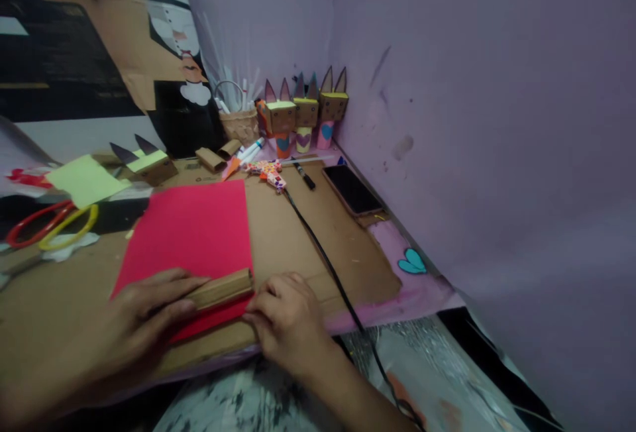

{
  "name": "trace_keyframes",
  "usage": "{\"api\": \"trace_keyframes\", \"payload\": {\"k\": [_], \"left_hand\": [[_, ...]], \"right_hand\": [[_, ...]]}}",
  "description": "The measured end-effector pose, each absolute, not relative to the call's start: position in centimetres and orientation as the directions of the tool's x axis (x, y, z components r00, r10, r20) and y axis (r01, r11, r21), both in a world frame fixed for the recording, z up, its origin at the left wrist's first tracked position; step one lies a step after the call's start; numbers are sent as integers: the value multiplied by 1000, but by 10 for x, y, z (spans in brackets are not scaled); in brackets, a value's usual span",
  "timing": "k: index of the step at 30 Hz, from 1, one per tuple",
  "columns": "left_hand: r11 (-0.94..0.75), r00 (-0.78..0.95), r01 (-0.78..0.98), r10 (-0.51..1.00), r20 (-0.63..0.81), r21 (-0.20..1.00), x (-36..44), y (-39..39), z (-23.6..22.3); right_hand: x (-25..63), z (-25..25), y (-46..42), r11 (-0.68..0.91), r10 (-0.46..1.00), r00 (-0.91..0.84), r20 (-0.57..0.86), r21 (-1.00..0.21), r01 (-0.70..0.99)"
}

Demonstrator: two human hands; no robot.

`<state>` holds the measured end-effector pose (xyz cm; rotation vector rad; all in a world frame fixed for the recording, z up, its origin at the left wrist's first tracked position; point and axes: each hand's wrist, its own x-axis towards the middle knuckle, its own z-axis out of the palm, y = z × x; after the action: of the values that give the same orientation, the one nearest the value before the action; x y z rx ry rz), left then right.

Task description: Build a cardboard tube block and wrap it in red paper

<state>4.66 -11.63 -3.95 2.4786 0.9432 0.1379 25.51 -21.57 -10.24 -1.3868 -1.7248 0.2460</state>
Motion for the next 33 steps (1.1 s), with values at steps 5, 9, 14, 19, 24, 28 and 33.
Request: {"api": "trace_keyframes", "payload": {"k": [5, 9, 14, 19, 24, 28, 33], "left_hand": [[-666, 777, 554, 629, -25, 500, 46, -121, -41], [-655, 766, 558, 643, -12, 509, 45, -122, -45], [-653, 758, 577, 652, -23, 490, 46, -121, -45], [-641, 751, 584, 659, -33, 498, 50, -121, -39], [-614, 741, 608, 666, -83, 504, 53, -115, -39], [-610, 745, 604, 660, -92, 514, 55, -112, -36], [-585, 729, 630, 672, -130, 511, 56, -113, -34]], "right_hand": [[246, -104, -219, 275, 832, 168, 529, -657, 702], [239, -104, -224, 204, 814, 261, 519, -676, 708], [238, -104, -225, 137, 821, 324, 471, -713, 688], [237, -103, -223, 134, 829, 316, 461, -713, 689], [235, -99, -222, 95, 832, 357, 424, -744, 661], [236, -100, -224, 184, 828, 349, 438, -801, 569], [241, -111, -229, 348, 820, 132, 557, -668, 658]]}}
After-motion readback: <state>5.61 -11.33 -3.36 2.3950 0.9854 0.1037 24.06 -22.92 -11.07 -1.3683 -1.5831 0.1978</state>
